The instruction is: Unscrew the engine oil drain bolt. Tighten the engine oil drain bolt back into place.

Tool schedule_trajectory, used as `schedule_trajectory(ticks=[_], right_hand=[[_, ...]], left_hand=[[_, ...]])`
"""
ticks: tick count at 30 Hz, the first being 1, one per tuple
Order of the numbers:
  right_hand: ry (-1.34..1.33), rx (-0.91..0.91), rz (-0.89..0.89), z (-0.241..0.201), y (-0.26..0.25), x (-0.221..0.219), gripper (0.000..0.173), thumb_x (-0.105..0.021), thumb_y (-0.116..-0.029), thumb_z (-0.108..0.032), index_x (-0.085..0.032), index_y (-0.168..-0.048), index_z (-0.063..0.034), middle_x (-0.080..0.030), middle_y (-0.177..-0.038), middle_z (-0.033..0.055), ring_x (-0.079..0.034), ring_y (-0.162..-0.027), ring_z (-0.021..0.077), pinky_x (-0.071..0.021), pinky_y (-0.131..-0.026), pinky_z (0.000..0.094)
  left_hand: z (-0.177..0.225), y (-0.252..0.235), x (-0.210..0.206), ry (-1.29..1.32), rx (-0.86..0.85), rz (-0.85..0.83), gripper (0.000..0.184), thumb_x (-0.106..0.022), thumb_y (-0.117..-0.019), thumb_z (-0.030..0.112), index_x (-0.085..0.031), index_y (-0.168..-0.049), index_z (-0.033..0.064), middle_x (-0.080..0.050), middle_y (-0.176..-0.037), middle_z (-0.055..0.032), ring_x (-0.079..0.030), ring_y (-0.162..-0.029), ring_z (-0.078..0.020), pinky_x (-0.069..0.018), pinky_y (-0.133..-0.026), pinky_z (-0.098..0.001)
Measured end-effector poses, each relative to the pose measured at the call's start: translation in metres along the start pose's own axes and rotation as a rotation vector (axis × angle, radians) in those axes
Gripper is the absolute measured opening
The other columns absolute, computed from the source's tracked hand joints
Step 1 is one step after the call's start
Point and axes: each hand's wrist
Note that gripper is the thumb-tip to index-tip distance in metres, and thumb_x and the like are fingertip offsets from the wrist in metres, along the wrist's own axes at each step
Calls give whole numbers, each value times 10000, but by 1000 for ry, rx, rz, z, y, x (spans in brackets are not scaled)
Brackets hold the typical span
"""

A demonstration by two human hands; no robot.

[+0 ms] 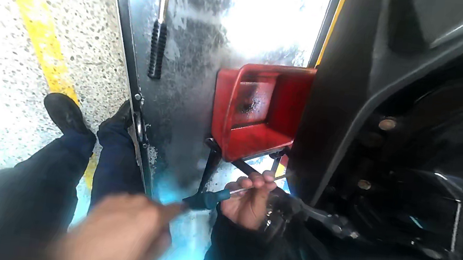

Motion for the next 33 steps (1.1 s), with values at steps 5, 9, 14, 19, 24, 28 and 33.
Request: schedule_trajectory(ticks=[5, 9, 14, 19, 24, 28, 33], right_hand=[[30, 35, 16, 3, 4, 1, 175, -620, -1025, -191, -734, -1144, -132, -763, -961, 0, -752, -866, 101, -640, -752, 266], [7, 14, 64, 2, 2, -6, 147, -657, -999, -212, -748, -1095, -148, -766, -923, 4, -755, -834, 108, -640, -719, 267], [25, 26, 80, 6, 2, -5, 178, -619, -1025, -208, -745, -1117, -123, -772, -948, 16, -760, -841, 119, -649, -745, 289], [-25, 36, 101, 6, 1, -10, 145, -662, -992, -213, -758, -1078, -146, -764, -892, -7, -748, -790, 95, -636, -692, 262], [34, 51, 138, 12, -1, -6, 161, -651, -1005, -206, -757, -1098, -128, -773, -930, 30, -763, -823, 132, -648, -720, 290], [34, 53, 165, 8, 1, -11, 151, -657, -1000, -207, -754, -1088, -131, -769, -906, 32, -762, -802, 132, -649, -706, 294], [-11, 63, 163, 7, -2, -12, 139, -671, -989, -202, -762, -1074, -140, -767, -888, 22, -758, -786, 124, -649, -697, 294]], left_hand=[[7, -2, 11, 284, -131, -9, 622, -525, -983, 186, -408, -1577, 330, -665, -764, 28, -613, -589, -114, -553, -517, -370], [2, -4, 2, -46, 46, -70, 457, -600, -939, 166, -643, -1387, 244, -695, -742, -153, -667, -630, -400, -510, -555, -646], [16, -4, 11, 248, -152, -63, 630, -524, -997, 147, -383, -1594, 291, -699, -807, -25, -648, -626, -185, -565, -555, -456], [-4, -19, -6, 66, 61, -53, 463, -550, -960, 218, -599, -1418, 169, -705, -792, -117, -690, -693, -336, -548, -629, -618], [24, -7, 9, 460, -283, -233, 576, -528, -996, 63, -474, -1552, 205, -700, -843, -79, -654, -676, -179, -577, -620, -403], [2, -16, 14, 247, 3, 105, 637, -528, -973, 186, -393, -1587, 286, -676, -783, 34, -616, -611, -102, -556, -560, -330], [4, -3, 7, 232, -46, -242, 341, -549, -986, 102, -678, -1302, 84, -717, -834, -152, -695, -712, -304, -569, -661, -548]])
Point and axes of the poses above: each hand's wrist, its own y-axis away from the middle knuckle, its own x-axis out of the back of the hand, z = x × y
